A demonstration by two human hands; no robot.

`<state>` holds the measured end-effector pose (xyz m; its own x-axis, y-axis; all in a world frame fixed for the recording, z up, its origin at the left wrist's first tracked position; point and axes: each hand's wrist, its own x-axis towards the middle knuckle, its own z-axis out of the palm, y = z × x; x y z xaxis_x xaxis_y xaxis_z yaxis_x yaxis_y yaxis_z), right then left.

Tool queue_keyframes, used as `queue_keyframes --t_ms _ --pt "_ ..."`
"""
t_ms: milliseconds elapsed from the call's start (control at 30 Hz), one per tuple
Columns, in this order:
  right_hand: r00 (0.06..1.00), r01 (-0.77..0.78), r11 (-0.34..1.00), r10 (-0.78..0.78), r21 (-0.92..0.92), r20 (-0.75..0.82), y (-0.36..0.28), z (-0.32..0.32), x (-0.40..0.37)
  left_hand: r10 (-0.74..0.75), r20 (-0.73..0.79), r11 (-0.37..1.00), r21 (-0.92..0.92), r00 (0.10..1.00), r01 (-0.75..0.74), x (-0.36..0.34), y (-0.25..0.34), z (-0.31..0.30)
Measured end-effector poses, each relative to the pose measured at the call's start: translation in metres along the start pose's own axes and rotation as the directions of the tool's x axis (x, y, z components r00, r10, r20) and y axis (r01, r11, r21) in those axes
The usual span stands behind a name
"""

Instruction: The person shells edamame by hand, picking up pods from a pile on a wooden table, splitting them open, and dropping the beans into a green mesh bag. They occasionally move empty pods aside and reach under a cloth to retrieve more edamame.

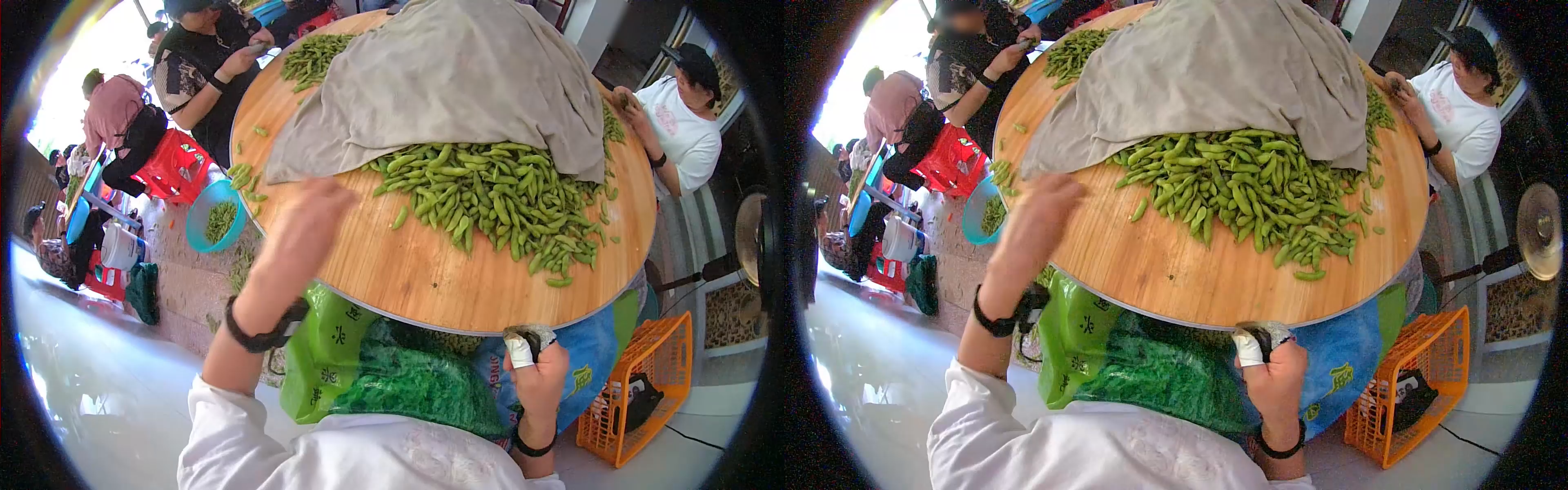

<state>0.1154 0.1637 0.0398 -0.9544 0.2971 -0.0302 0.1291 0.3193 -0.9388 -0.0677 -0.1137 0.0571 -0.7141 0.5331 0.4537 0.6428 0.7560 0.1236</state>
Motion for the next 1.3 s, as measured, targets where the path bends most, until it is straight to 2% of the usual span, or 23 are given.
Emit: queue_keyframes --t_ms 67,100,167,200,233,300,333,400,433,500,533,600,633,700,733,800,833,900,933,1000,1033,1133,1300 --pt "0.999 0.03 0.999 -0.03 0.014 0.017 -0.001 0.003 0.0 0.055 0.235 0.974 -0.225 0.97 -0.001 0.026 0.025 0.012" --pt "0.998 0.054 0.998 -0.055 0.031 0.033 0.0 0.003 0.0 0.056 0.232 0.975 -0.223 0.971 -0.003 0.028 0.026 0.02" --pt "0.998 0.061 0.998 -0.061 0.006 0.034 0.005 0.001 -0.001 -0.066 0.271 0.981 -0.158 0.96 0.112 0.027 0.023 0.048" --pt "0.997 0.062 0.998 -0.061 -0.02 0.04 0.007 0.0 -0.002 -0.117 0.286 0.967 -0.184 0.951 0.174 0.03 0.022 0.052" --pt "0.998 0.056 0.998 -0.056 -0.019 0.034 0.007 -0.001 -0.003 -0.11 0.291 0.968 -0.186 0.95 0.169 0.029 0.017 0.057" --pt "0.996 0.077 0.995 -0.074 -0.057 0.051 0.007 -0.003 -0.002 0.009 0.188 0.973 -0.228 0.982 0.035 0.024 0.007 0.063" --pt "0.997 0.065 0.996 -0.063 -0.06 0.038 0.006 -0.004 -0.002 0.023 0.194 0.971 -0.239 0.981 0.025 0.025 0.015 0.056" --pt "0.988 0.143 0.985 -0.136 -0.094 0.074 -0.001 0.0 0.001 -0.027 0.309 0.965 -0.242 0.951 0.106 0.022 0.037 0.031" --pt "0.991 0.126 0.987 -0.121 -0.098 0.053 -0.003 0.004 0.003 -0.004 0.318 0.963 -0.255 0.948 0.09 0.018 0.05 0.023" --pt "0.931 0.358 0.922 -0.364 -0.148 -0.015 -0.008 0.008 0.004 0.116 0.345 0.726 -0.67 0.931 0.158 0.006 0.08 0.012" --pt "0.936 0.341 0.925 -0.35 -0.168 -0.027 -0.011 0.008 0.005 0.136 0.346 0.71 -0.687 0.928 0.152 0.003 0.092 0.009" --pt "0.966 0.257 0.949 -0.244 -0.182 0.091 -0.019 0.007 0.004 0.11 0.562 0.477 -0.754 0.82 0.453 -0.003 0.111 0.007" --pt "0.97 0.243 0.95 -0.231 -0.198 0.078 -0.016 0.008 0.003 0.129 0.561 0.466 -0.762 0.817 0.45 -0.006 0.117 0.009" --pt "0.929 0.369 0.911 -0.353 -0.185 0.114 -0.007 0.01 0.003 0.094 0.632 0.243 -0.764 0.769 0.598 -0.01 0.126 0.014" --pt "0.941 0.333 0.926 -0.317 -0.176 0.116 -0.007 0.011 0.002 0.101 0.628 0.235 -0.769 0.771 0.595 -0.013 0.131 0.019" --pt "0.961 0.266 0.956 -0.254 -0.125 0.106 -0.008 0.012 0.001 0.013 0.625 -0.284 -0.746 0.78 0.602 -0.02 0.14 0.031" --pt "0.976 0.2 0.978 -0.193 -0.063 0.097 -0.008 0.013 0.001 0.011 0.626 -0.284 -0.746 0.78 0.602 -0.02 0.144 0.033" --pt "0.979 0.176 0.984 -0.171 -0.033 0.11 -0.005 0.015 -0.001 -0.011 0.619 -0.453 -0.703 0.785 0.548 -0.022 0.15 0.036" --pt "0.981 0.153 0.988 -0.151 -0.007 0.123 -0.003 0.015 -0.001 -0.016 0.622 -0.456 -0.702 0.783 0.548 -0.021 0.149 0.037" --pt "0.975 0.127 0.992 -0.125 0.001 0.183 0.001 0.01 -0.003 -0.066 0.653 -0.625 -0.616 0.754 0.479 -0.018 0.144 0.04" --pt "0.966 0.101 0.995 -0.101 0.009 0.238 0.003 0.009 -0.004 -0.073 0.656 -0.628 -0.616 0.751 0.476 -0.019 0.144 0.041" --pt "0.963 0.13 0.989 -0.144 0.072 0.229 0.006 0.014 -0.003 -0.027 0.663 -0.659 -0.575 0.748 0.486 -0.019 0.146 0.043" --pt "0.949 0.109 0.992 -0.123 0.064 0.292 0.008 0.012 -0.002 -0.101 0.623 -0.594 -0.663 0.775 0.456 -0.019 0.149 0.045"
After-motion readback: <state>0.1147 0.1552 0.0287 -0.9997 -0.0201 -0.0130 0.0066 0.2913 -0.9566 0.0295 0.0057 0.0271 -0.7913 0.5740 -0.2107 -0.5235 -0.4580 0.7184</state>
